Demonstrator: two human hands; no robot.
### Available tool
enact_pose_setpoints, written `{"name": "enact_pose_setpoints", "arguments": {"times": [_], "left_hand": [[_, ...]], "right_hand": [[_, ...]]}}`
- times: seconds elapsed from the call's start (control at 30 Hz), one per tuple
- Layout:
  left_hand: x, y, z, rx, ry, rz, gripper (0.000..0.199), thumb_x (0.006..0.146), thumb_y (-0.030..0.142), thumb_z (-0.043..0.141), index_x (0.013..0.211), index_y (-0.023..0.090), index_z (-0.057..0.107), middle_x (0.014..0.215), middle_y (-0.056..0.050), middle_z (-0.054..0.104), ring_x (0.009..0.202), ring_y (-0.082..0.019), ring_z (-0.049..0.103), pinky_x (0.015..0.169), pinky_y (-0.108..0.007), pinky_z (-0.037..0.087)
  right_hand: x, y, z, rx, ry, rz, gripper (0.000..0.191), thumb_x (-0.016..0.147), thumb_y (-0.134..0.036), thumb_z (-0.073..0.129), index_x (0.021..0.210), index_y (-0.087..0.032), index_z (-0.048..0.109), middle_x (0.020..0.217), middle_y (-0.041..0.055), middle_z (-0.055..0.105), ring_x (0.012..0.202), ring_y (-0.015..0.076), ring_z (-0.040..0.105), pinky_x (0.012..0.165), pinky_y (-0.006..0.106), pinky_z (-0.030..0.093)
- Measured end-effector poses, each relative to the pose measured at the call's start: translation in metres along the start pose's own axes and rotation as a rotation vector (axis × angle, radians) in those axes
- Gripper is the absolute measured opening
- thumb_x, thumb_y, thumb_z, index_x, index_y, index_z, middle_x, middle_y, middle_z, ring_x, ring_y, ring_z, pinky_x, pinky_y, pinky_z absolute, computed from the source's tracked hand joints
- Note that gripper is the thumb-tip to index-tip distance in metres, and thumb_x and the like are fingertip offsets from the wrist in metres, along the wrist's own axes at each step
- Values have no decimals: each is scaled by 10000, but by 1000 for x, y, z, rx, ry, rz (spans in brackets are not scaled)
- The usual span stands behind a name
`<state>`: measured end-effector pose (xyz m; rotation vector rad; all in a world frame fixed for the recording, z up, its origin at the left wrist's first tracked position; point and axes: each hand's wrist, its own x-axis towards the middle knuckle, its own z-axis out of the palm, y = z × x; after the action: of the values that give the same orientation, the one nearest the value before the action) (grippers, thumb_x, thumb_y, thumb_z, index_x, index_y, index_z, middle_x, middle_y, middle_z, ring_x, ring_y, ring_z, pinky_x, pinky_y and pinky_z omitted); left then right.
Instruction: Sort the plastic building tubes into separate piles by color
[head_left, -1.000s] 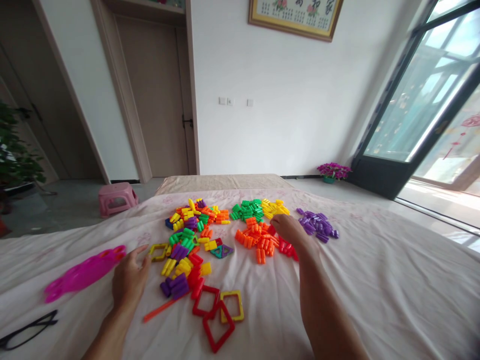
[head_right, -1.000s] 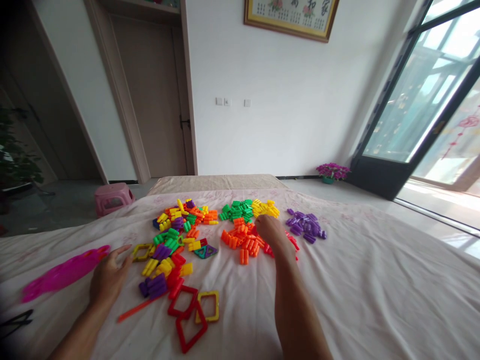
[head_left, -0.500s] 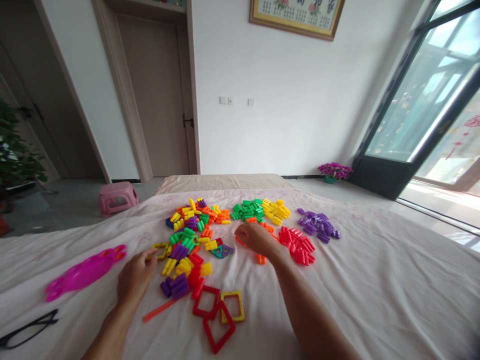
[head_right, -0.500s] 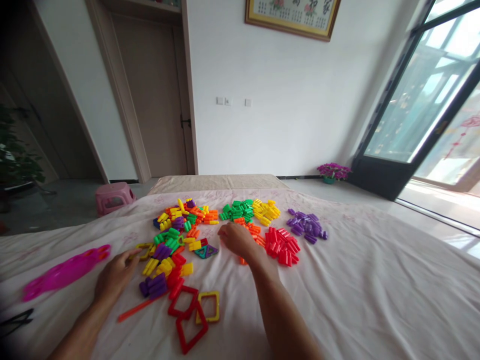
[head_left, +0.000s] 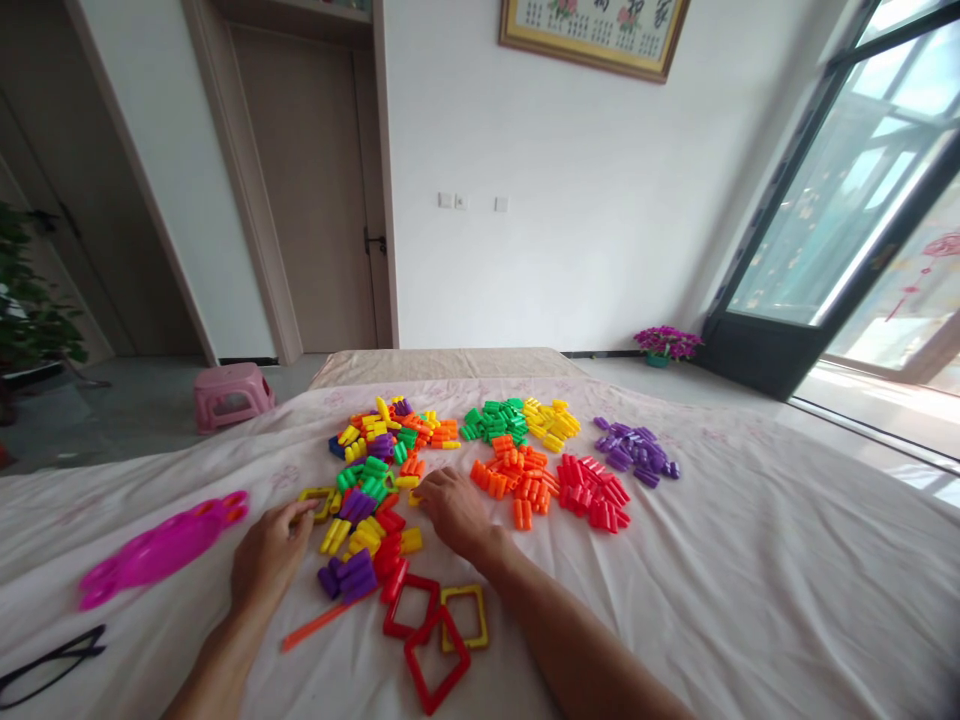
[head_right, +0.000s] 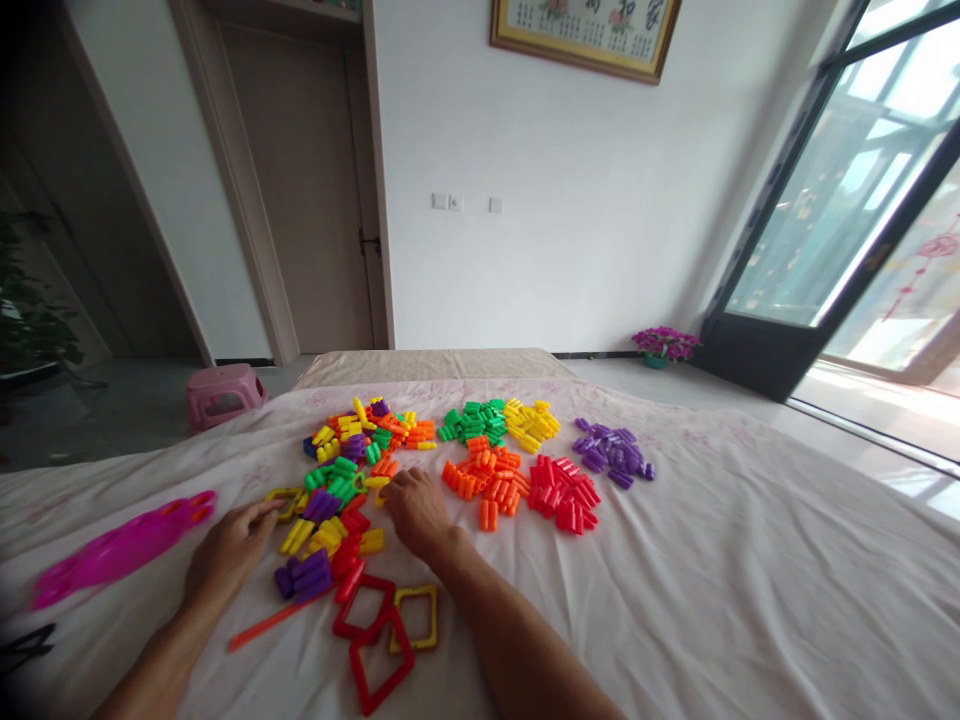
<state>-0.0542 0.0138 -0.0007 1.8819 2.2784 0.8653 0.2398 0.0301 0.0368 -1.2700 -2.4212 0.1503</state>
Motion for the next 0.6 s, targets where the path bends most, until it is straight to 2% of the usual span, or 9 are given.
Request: {"name": "enact_pose_setpoints", "arguments": {"times": [0.2, 0.33, 0.47, 0.6], "left_hand": [[1, 0, -1, -17, -42, -31, 439, 909, 409, 391, 1113, 230, 735, 1196, -76, 726, 1092, -254, 659, 867, -327, 483], [2, -2, 1, -28, -40, -24, 429, 909, 394, 395, 1116, 231, 733, 1210, -73, 719, 1117, -248, 647, 898, -324, 473], [2, -4, 1, -18, -49, -25, 426, 910, 405, 398, 1116, 247, 736, 1212, -75, 717, 1103, -256, 652, 858, -328, 485], [3, -5, 2, -6, -43, -22, 439, 911, 421, 393, 1126, 246, 733, 1203, -86, 716, 1094, -265, 652, 856, -343, 482]], "right_hand": [[-6, -1, -1, -32, -11, 24, 290, 933, -277, 598, 1215, -237, 648, 1114, 80, 674, 1085, 227, 561, 933, 338, 421], [-3, 11, -12, 120, 137, 118, 270, 958, -264, 531, 1186, -228, 671, 1099, 78, 698, 1019, 206, 615, 883, 297, 451], [2, 47, -42, 289, 336, 291, 276, 929, -260, 530, 1136, -204, 702, 1080, 79, 721, 940, 196, 658, 833, 282, 480], [-9, 98, -72, 317, 415, 443, 320, 893, -310, 523, 1110, -167, 711, 965, 83, 733, 875, 210, 673, 801, 316, 501]]}}
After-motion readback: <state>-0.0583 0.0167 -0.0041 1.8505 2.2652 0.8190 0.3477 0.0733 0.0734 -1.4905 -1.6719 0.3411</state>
